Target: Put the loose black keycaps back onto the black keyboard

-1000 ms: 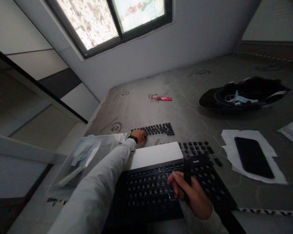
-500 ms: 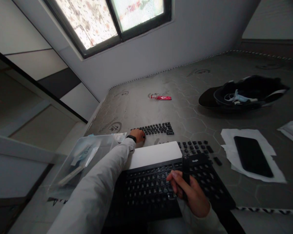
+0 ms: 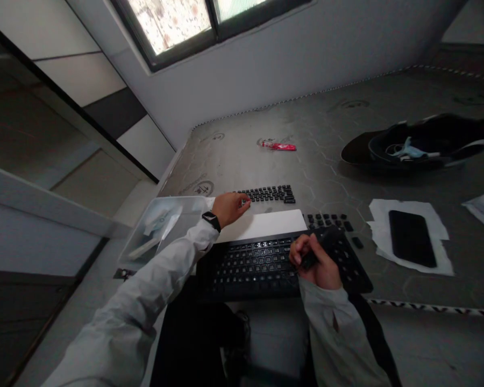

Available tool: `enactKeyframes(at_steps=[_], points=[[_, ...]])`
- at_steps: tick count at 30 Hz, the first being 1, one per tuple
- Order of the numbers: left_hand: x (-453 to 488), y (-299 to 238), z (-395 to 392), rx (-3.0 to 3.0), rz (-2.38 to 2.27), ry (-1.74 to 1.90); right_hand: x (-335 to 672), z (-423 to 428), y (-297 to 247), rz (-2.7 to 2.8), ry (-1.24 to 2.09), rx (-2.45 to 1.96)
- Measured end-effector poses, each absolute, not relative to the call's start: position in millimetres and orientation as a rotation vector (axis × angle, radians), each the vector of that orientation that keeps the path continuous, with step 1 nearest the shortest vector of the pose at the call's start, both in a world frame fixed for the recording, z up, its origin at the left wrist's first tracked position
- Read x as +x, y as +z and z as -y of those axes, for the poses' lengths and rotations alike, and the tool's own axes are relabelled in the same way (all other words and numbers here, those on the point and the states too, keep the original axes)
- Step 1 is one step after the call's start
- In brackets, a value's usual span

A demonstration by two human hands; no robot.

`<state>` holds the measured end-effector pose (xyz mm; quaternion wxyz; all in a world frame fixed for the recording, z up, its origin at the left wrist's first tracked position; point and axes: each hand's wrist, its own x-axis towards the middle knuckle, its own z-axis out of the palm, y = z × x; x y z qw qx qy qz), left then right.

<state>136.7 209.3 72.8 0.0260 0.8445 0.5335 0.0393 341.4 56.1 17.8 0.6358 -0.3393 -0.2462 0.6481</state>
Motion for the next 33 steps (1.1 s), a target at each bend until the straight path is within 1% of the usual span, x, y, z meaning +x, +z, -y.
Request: enactKeyframes(at_steps=[2,4,8,11,14,19,33], points=[[128,80,-157,2.558,-1.643,0.321,337,-56,17,0.545,1.498,-0.678],[119,78,-103,2.457,-1.664,0.421,331,-55,16,0.535,1.505,-0.599],[100,49,-16,2.274,-1.790,0.626,316,-50,17,0.542,1.536,-0.512],[92,27,19,2.266,-1.856,0.744,301,-44,19,0.533,1.574,-0.470],[92,16,29,2.269,-1.865,0.812,282,-39,22,0.517,1.604,-0.435],[95,10,24,2.262,-1.826,0.848,252,-40,20,0.484,1.607,-0.414],[91,-3,22,2.187,-1.797,0.891,223,-41,-2,0.566,1.517,-0.659]])
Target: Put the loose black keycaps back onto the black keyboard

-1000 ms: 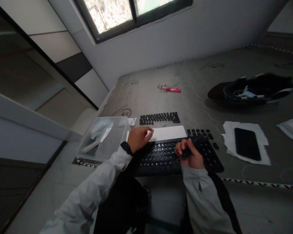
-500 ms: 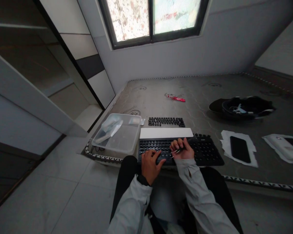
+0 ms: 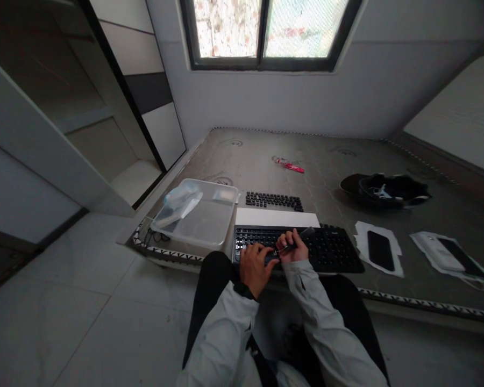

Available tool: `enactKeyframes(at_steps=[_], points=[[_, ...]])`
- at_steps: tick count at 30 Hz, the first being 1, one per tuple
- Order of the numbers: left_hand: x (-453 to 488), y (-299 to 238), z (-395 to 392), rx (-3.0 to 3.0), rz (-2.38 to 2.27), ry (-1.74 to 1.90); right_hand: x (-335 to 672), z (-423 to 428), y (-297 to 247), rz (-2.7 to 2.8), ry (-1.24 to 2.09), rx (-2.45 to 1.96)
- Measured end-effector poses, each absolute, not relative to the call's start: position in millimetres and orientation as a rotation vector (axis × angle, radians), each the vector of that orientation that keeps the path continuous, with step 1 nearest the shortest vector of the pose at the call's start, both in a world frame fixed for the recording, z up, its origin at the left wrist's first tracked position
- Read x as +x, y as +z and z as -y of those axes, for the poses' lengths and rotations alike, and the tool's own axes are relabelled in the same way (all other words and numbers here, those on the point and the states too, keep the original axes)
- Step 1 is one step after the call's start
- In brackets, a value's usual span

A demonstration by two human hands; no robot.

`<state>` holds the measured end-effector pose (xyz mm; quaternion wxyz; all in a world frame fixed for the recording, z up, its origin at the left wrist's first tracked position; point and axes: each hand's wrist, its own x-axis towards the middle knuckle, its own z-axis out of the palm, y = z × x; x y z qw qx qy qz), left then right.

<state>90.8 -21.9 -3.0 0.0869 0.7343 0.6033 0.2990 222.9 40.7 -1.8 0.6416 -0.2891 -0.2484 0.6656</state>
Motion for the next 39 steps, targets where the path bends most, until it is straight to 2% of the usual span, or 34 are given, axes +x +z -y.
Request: enactKeyframes(at_steps=[12,22,33,39], points=[[89,0,23,2.197,-1.769,0.876,205,-48,-4,0.541,1.409,-0.984],[84,6,24,2.212,-1.690,0.852,203,-48,0,0.630,1.436,-0.884],[84,-1,22,2.151,-1.711,0.959,197,-57,-9,0.872,1.135,-1.025],[85,4,23,2.132,-1.722,0.940,193,-49,-7,0.852,1.340,-0.941]])
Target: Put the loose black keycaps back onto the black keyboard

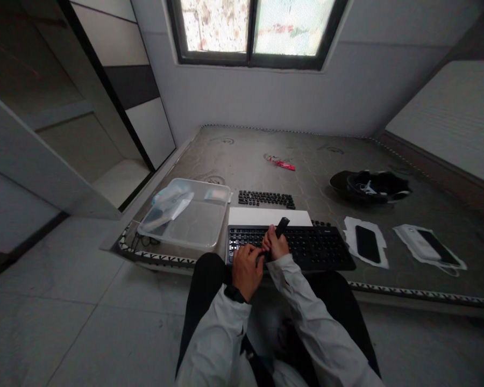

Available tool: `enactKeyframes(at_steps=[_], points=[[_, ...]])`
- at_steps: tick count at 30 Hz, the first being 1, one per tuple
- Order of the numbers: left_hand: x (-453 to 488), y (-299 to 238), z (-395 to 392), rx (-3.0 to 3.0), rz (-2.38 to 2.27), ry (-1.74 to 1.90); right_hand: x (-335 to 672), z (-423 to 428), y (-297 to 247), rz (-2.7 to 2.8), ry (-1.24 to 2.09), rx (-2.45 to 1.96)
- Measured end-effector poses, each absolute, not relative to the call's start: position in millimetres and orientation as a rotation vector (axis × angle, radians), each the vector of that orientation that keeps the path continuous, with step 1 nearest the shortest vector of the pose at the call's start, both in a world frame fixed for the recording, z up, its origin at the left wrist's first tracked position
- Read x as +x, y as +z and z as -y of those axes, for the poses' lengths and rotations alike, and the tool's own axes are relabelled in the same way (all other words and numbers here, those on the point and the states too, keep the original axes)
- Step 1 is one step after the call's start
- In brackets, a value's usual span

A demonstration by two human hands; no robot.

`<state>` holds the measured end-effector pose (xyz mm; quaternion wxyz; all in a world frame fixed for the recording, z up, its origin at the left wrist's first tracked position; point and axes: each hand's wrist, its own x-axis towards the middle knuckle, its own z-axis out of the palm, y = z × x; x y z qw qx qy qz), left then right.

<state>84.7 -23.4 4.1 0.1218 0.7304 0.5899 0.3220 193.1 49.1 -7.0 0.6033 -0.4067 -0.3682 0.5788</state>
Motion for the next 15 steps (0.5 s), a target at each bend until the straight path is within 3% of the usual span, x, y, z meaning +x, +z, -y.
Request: enactKeyframes(at_steps=[15], points=[[86,8,23,2.126,-1.745,0.928,208,-56,4,0.752,1.636,-0.716]])
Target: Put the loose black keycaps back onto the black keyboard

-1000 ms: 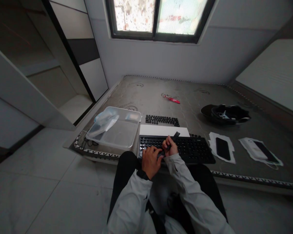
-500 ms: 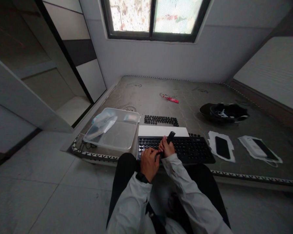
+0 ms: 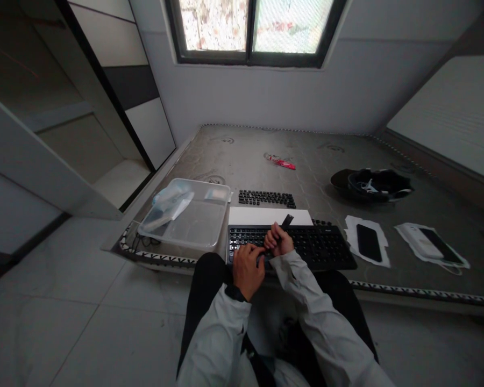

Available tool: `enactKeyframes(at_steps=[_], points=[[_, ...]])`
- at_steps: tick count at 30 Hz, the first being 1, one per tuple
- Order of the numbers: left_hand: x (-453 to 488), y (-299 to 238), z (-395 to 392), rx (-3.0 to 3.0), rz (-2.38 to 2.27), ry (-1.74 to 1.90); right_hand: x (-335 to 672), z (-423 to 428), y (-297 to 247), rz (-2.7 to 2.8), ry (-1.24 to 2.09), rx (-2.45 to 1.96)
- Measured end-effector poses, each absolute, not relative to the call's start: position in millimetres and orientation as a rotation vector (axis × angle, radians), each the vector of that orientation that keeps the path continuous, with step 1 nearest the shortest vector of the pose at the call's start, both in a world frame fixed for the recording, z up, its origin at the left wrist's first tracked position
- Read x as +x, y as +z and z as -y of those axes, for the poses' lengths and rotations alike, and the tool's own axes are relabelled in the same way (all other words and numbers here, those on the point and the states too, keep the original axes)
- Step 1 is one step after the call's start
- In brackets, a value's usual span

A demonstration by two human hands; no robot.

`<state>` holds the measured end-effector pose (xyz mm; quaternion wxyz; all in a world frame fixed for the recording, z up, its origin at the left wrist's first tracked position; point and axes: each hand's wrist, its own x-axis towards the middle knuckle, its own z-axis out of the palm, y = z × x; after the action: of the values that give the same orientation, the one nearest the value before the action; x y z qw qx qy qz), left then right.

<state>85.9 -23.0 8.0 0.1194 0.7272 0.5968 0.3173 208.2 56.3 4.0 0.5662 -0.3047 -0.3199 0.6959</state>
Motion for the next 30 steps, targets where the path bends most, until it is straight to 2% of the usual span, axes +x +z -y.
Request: enactKeyframes(at_steps=[15,23,30], points=[[86,5,23,2.129,-1.736,0.892,196,-53,-5,0.782,1.363,-0.872],[86,8,22,2.121,-1.744,0.883,199,-59,-2,0.767,1.496,-0.789],[86,3,22,2.118,-1.704,0.931,202,-57,-3,0.803,1.424,-0.767]])
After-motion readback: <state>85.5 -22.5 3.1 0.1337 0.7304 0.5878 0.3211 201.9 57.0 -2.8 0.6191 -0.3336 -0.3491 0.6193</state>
